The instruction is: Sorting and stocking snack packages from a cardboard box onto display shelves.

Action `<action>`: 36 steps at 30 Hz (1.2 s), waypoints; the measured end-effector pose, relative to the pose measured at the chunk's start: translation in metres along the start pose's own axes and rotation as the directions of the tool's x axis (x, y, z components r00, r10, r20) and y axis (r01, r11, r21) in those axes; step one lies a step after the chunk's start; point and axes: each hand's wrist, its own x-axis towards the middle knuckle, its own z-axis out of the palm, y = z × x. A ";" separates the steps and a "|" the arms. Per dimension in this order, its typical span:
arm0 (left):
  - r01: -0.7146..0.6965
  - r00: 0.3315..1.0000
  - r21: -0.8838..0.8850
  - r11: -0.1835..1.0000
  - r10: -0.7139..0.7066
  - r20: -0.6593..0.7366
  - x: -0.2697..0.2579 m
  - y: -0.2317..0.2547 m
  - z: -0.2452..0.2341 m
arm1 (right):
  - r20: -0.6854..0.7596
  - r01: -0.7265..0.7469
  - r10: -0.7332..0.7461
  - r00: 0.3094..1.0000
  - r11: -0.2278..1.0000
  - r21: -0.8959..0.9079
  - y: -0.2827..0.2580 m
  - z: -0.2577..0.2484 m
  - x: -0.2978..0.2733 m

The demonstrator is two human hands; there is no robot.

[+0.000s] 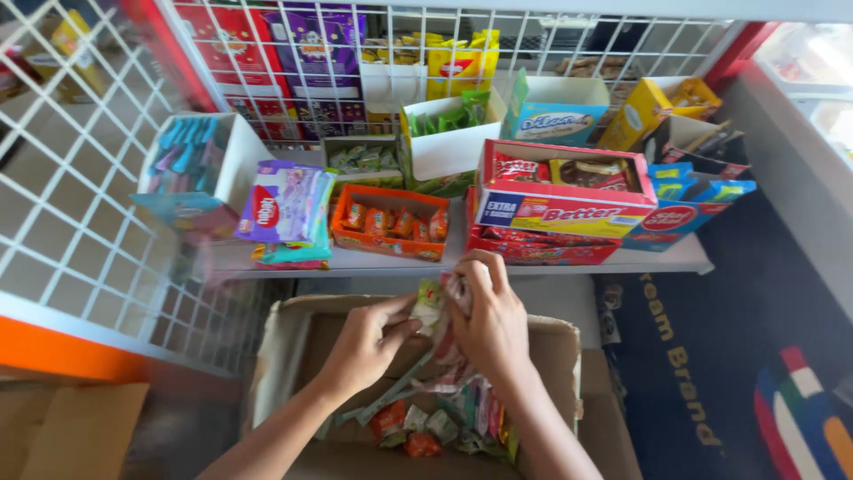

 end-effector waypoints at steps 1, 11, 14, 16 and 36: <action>-0.045 0.999 0.022 0.999 0.045 0.008 -0.001 -0.002 -0.005 | 0.040 -0.048 0.049 0.998 0.999 -0.015 0.004 0.001 0.001; -0.093 0.994 0.196 0.976 0.101 -0.035 -0.003 0.037 -0.013 | 0.199 -0.116 0.036 0.979 0.906 0.407 0.001 0.002 0.003; -0.192 0.965 0.358 0.914 0.242 -0.102 0.002 0.042 -0.023 | 0.185 -0.082 0.036 0.982 0.965 0.248 0.004 -0.002 0.005; -0.267 0.945 0.347 0.899 0.316 -0.090 0.001 0.042 -0.024 | 0.262 -0.109 0.056 0.963 0.976 0.190 0.001 -0.005 0.007; -0.229 0.903 0.346 0.910 0.331 -0.273 0.046 0.019 -0.060 | 0.516 0.013 0.231 0.825 0.905 -0.425 0.020 0.017 -0.016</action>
